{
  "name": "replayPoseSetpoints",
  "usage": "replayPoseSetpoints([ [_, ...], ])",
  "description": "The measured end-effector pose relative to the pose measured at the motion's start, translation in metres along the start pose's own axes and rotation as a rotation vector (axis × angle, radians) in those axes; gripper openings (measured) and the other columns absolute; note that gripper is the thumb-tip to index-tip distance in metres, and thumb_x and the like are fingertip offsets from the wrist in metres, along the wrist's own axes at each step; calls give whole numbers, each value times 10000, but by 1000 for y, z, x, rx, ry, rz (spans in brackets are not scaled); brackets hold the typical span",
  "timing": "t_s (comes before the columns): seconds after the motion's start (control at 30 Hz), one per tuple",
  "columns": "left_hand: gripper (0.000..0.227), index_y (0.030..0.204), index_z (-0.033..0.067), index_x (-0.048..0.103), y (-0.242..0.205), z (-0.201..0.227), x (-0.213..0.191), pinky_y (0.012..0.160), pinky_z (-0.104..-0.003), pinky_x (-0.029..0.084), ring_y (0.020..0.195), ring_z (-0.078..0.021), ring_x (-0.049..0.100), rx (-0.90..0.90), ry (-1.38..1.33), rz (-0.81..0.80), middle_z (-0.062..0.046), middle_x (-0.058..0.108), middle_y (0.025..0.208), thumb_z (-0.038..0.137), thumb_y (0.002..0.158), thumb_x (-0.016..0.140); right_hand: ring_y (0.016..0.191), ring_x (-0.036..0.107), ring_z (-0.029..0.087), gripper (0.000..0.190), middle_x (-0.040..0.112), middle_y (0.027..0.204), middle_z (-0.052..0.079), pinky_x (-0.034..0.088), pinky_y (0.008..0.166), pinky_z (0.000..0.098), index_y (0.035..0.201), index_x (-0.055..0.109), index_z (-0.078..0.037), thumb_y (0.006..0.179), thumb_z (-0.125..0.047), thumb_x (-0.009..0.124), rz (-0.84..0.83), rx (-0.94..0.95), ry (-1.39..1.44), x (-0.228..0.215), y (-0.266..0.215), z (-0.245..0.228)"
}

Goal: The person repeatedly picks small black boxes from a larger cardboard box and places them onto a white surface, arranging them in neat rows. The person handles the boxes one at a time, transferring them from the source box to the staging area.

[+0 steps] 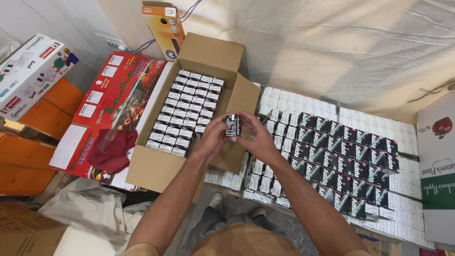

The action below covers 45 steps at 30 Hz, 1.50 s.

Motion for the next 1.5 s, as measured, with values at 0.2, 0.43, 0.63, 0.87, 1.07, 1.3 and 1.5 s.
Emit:
replayPoseSetpoints([
  [0.2, 560, 1417, 65, 589, 2, -28, 67, 759, -345, 673, 855, -183, 682, -148, -114, -109, -101, 631, 1051, 105, 859, 564, 1420, 475, 438, 772, 572, 1434, 227, 382, 1162, 603, 1474, 538, -92, 788, -145, 888, 161, 2, -36, -55, -27, -8],
  [0.43, 462, 1450, 77, 560, 14, -82, 132, 912, -370, 632, 937, -206, 756, -216, -12, -209, -90, 685, 1084, 136, 992, 577, 1369, 542, 341, 755, 598, 1409, 142, 428, 1125, 554, 1407, 606, -112, 717, -85, 911, 358, -8, -50, -148, -75, 40],
  [0.63, 419, 1423, 22, 562, 12, -136, 189, 899, -420, 644, 893, -276, 771, -300, -23, -268, -39, 657, 957, 124, 1018, 595, 1297, 566, 352, 780, 542, 1379, 152, 467, 1089, 534, 1408, 606, -90, 705, -115, 942, 460, -54, -158, -205, -130, 32],
  [0.87, 428, 1378, -31, 598, 10, -229, 229, 916, -453, 625, 964, -306, 746, -355, 96, -277, -196, 731, 1092, 57, 966, 671, 1137, 624, 227, 755, 638, 1336, 70, 530, 987, 394, 1406, 644, -151, 704, -78, 910, 569, 61, -234, -266, -215, 54],
  [1.07, 488, 1411, 59, 612, -12, -227, 295, 960, -394, 585, 1153, -298, 683, -13, 643, -498, -188, 714, 1234, 142, 936, 686, 1054, 635, 242, 750, 683, 1263, 143, 549, 962, 378, 1416, 645, -115, 709, -14, 877, 699, 181, -246, -322, -281, 59],
  [1.3, 494, 1414, 120, 574, -51, -239, 363, 1155, -667, 298, 1448, -467, 396, 644, 1387, -712, -217, 447, 1547, 320, 963, 600, 1060, 675, 256, 739, 682, 1300, 191, 558, 941, 337, 1404, 635, -67, 712, -24, 890, 883, 306, -313, -399, -329, 119],
  [1.5, 530, 1405, 127, 580, -45, -268, 374, 1166, -687, 232, 1465, -446, 370, 785, 1539, -665, -217, 431, 1563, 439, 976, 577, 1077, 693, 315, 751, 683, 1315, 216, 577, 949, 376, 1407, 635, -52, 698, 24, 868, 788, 335, -332, -407, -317, 152],
])
Point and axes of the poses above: each hand's wrist, its own y-axis towards the middle knuckle, its own x-axis out of the palm, z = x × y, the point moved 9 cm from there along y, towards the middle knuckle
